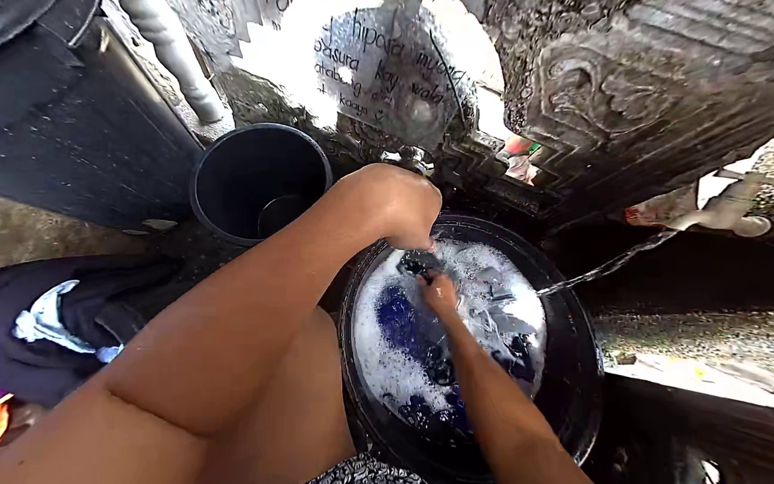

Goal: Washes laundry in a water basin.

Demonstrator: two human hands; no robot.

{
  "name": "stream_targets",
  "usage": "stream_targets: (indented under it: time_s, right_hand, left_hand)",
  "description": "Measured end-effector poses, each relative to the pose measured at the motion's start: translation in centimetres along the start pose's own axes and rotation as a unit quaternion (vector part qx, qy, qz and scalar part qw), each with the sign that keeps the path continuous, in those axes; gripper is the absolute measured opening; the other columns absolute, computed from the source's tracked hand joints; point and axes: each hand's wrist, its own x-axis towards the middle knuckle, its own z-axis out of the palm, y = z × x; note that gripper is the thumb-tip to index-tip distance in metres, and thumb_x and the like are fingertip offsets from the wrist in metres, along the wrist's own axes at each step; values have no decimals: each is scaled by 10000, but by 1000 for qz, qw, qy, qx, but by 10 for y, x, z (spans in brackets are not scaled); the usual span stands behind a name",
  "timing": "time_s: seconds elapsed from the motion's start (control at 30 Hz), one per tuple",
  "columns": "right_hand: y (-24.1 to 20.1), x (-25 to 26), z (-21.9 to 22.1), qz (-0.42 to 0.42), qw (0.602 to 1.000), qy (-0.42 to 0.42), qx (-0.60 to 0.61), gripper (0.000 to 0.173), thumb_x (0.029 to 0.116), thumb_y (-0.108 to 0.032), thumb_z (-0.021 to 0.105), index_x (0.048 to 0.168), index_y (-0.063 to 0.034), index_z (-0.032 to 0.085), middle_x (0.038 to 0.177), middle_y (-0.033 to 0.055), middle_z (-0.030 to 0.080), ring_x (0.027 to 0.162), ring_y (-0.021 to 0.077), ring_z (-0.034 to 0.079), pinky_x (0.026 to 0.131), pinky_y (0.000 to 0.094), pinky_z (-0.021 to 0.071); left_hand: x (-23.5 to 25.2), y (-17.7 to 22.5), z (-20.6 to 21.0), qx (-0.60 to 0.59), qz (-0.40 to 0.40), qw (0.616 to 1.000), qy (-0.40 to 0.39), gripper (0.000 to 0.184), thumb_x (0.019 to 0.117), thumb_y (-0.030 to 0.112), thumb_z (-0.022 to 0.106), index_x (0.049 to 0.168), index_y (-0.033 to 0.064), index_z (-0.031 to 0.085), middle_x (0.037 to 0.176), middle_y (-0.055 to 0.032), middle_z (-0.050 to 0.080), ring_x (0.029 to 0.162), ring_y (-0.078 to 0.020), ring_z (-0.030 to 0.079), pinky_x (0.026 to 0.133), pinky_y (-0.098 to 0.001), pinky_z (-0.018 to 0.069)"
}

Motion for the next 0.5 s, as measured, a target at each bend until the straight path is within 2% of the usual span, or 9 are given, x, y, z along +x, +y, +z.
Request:
stream_targets:
  time_s: [0.1,0.17,0.23,0.3,0.33,0.37,0.43,0.47,0.5]
  right_hand:
    - [-11,-26,41,87,996,8,-33,390,1025,-278,559,1335,-56,643,1312,277,638,1204,450,631,978,639,517]
    - [-16,-49,62,29,995,-26,-91,429,1047,-235,518,1426,-48,591,1447,269,557,1335,429,549,1092,601,455]
    - [3,-64,78,-62,983,-88,-147,427,1054,-175,457,1447,-61,578,1490,258,522,1380,424,509,1131,594,421]
    - [24,-69,73,-80,971,-181,-135,419,1068,-204,461,1406,8,589,1463,269,547,1390,424,497,1166,570,382]
    - [32,-69,66,-67,969,-214,-103,439,1054,-225,519,1388,52,582,1458,287,540,1403,429,477,1188,555,357]
    - [38,-64,61,-55,967,-232,-86,497,1032,-252,580,1414,65,551,1480,288,519,1426,423,451,1206,544,334]
    - [26,-48,37,-22,960,-252,-121,634,993,-325,629,1500,24,475,1556,264,448,1481,425,373,1222,597,276]
    - [10,-41,20,-8,962,-243,-122,627,994,-355,626,1492,4,496,1544,257,467,1469,432,391,1205,630,288]
    - [-3,-34,2,-21,971,-212,-107,578,969,-390,655,1402,-13,595,1446,248,569,1389,426,493,1153,652,358]
  left_hand:
    - [2,2,-2,1,9,1000,-3,612,963,628,597,1448,254,585,1341,-49,661,1273,-261,612,1019,-581,501]
    - [5,4,-2,6,20,1000,-9,609,975,618,586,1452,239,581,1349,-58,656,1282,-263,608,1027,-570,501]
    - [7,4,-1,4,32,999,-19,619,983,611,580,1460,217,574,1364,-73,647,1300,-267,598,1044,-563,495]
    - [7,3,1,2,36,999,-25,615,986,606,581,1456,210,575,1357,-82,648,1301,-274,595,1046,-570,492]
    - [7,3,2,0,36,999,-23,618,983,608,585,1459,213,574,1357,-83,648,1301,-276,595,1045,-572,493]
    - [5,4,4,-2,34,999,-22,623,978,613,588,1459,217,573,1356,-82,648,1301,-277,594,1043,-570,494]
    - [4,5,6,-17,33,999,-26,626,974,604,604,1468,221,570,1379,-86,639,1319,-281,583,1065,-576,478]
    - [4,5,8,-28,36,998,-31,620,974,590,618,1466,214,575,1391,-97,638,1327,-293,580,1075,-595,467]
    - [5,5,9,-29,39,998,-40,620,976,583,620,1467,208,574,1404,-99,631,1336,-295,573,1083,-601,457]
